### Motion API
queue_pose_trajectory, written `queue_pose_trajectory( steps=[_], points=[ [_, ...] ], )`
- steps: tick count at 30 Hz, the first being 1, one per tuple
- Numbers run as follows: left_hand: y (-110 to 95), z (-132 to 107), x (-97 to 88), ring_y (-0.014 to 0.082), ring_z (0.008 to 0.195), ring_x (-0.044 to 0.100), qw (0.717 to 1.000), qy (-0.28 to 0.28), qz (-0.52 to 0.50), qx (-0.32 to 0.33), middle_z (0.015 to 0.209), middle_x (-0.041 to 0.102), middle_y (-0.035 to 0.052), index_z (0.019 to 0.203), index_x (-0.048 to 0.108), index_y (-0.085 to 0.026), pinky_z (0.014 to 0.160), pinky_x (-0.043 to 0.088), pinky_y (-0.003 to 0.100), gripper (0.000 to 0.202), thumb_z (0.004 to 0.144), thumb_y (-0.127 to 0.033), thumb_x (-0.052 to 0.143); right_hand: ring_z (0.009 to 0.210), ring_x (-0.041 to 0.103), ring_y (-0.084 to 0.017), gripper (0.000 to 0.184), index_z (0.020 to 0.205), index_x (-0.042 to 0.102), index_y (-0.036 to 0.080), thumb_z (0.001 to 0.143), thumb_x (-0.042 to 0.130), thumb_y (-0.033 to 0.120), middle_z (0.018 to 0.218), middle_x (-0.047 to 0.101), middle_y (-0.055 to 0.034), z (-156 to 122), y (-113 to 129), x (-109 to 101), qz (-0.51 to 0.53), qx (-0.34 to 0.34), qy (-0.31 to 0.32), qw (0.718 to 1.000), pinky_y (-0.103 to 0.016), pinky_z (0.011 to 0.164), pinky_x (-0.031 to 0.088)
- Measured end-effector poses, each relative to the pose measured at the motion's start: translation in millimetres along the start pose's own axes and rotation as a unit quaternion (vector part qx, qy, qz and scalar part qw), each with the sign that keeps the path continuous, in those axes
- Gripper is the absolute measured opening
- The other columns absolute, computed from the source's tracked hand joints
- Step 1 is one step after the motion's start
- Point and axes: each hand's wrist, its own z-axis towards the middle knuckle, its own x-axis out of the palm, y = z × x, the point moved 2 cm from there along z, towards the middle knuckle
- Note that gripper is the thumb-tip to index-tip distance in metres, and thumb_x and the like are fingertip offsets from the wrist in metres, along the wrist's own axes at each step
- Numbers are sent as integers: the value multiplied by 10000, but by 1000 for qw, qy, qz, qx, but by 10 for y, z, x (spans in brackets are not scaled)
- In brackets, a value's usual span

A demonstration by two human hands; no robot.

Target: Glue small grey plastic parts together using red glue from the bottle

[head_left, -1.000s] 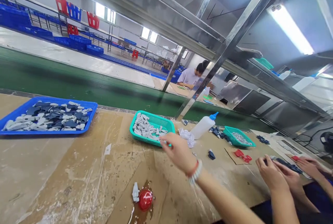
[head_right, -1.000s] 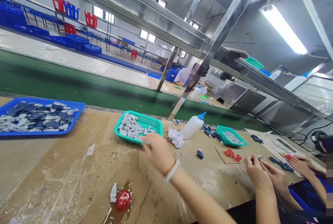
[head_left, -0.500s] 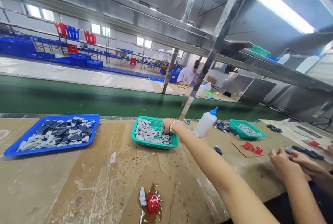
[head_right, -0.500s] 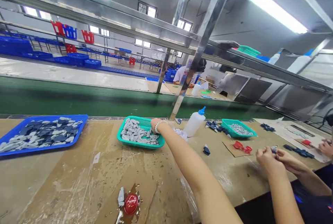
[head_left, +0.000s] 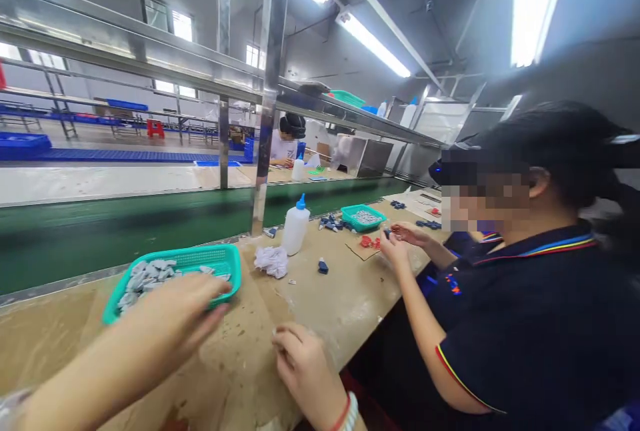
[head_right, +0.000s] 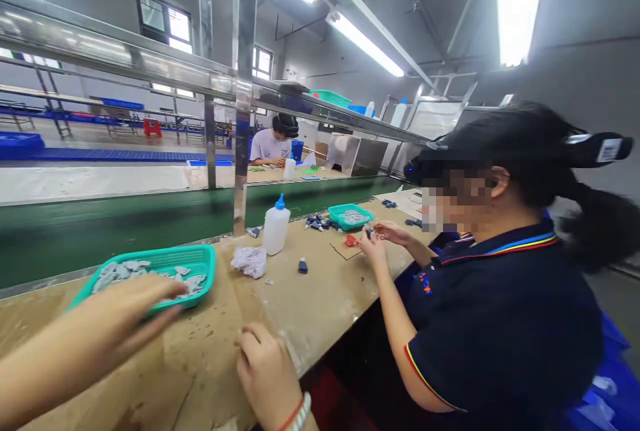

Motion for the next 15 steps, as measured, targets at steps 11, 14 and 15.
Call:
queue_pose_trajectory(
  steps=[11,14,15],
  points=[
    [-831,1925,1407,241,1025,634,983,57,21,171,1199,620,101,1197,594,-145,883,544,450,316,951,-343,608,722,747,-203,452,844,762,245,631,453,-7,863,785,-9,-579,-340,318,67,-24,-261,963,-277,664,611],
    [-710,2029,1587,219,959,654,982,81,49,161,1111,652,86,1123,623,-129,841,561,420,248,949,-305,617,772,742,-201,433,846,774,244,664,494,-31,887,785,-20,-583,-257,212,109,2,-236,966,-284,703,611],
    [-667,2040,1627,214,944,658,982,91,59,155,1079,662,80,1089,633,-123,836,563,415,219,946,-289,622,795,740,-200,417,861,776,244,696,514,-36,895,785,-26,-596,-232,168,122,7,-219,968,-286,726,611]
  ],
)
